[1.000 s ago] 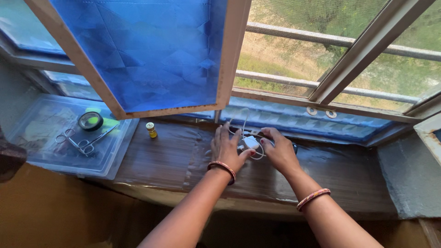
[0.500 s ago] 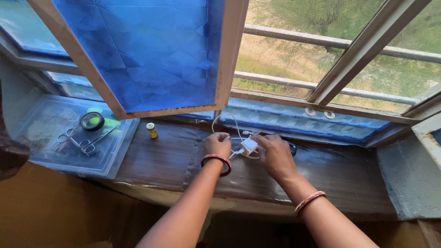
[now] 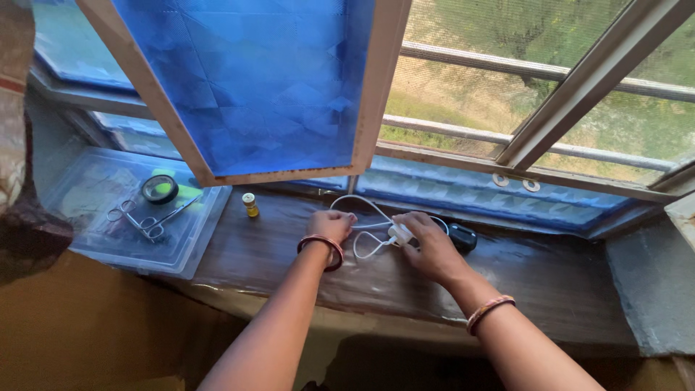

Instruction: The person places various small items into a clear plastic container on a windowsill, closes the container, and wipes the windowsill with a blue cloth. The person then picks up a phone and charger, coils the cable, and places them on the windowsill. Finally, the person moves a folding stool and picks up a striped cloth from the floor.

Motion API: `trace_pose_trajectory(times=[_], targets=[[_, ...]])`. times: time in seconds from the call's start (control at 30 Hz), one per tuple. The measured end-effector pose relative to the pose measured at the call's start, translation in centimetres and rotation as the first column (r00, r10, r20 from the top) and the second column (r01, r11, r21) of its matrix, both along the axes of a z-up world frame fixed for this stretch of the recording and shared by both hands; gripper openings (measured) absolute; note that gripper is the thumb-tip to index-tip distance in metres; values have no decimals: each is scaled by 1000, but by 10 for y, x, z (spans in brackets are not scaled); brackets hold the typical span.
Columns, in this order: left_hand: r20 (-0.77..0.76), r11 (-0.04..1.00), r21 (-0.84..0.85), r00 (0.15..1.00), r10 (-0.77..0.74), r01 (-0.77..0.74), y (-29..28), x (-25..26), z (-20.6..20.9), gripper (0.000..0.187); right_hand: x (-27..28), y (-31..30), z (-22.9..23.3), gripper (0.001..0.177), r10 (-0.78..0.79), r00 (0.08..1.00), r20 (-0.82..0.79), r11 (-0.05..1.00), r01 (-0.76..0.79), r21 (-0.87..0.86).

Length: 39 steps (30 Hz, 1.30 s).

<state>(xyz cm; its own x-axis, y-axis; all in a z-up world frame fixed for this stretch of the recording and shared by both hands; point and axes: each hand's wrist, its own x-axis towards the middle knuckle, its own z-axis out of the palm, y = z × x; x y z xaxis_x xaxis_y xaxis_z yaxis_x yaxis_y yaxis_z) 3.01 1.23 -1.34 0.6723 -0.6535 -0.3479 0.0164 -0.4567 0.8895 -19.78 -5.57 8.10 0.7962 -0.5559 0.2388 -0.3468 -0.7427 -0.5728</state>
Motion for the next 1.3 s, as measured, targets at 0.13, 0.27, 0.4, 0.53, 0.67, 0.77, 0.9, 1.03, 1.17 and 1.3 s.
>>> trace_pose_trajectory(times=[0.13, 0.27, 0.4, 0.53, 0.67, 0.77, 0.9, 1.03, 1.17, 1.3], targets=[[-228, 987, -155, 974, -2, -34, 1, -4, -11, 11, -5, -1, -1, 51, -86, 995, 55, 979, 75, 189], [240, 983, 101, 955, -172, 152, 0, -21, -1, 12, -4, -6, -4, 54, -233, 969, 88, 913, 186, 364], [399, 935, 156, 846, -353, 317, -4, -42, 12, 15, 6, -8, -18, 58, -288, 955, 70, 938, 266, 220], [261, 887, 168, 849, -460, 429, -8, -55, 4, 22, 13, -8, -33, 69, -260, 952, 160, 965, 248, 88], [-342, 861, -152, 792, -506, 484, -6, -44, -2, 32, 18, -6, -31, 70, -284, 953, 109, 958, 286, -4], [-424, 873, -142, 768, -479, 467, 5, -23, 12, 43, 19, 0, -24, 74, -383, 923, -39, 919, 377, -114], [-402, 861, -164, 765, -504, 481, 27, 1, 45, 33, 19, 5, -15, 81, -365, 931, -18, 924, 360, -132], [-318, 784, -49, 734, -600, 619, 44, 3, 66, 26, 18, 5, -13, 82, -339, 941, 1, 932, 336, -133], [-200, 743, 41, 734, -649, 668, 44, 0, 82, 29, 21, 2, -11, 84, -370, 926, -71, 926, 361, -111], [491, 869, 347, 721, -488, 352, 40, -17, 103, 16, 13, 5, -4, 87, -394, 915, -91, 911, 375, -174]])
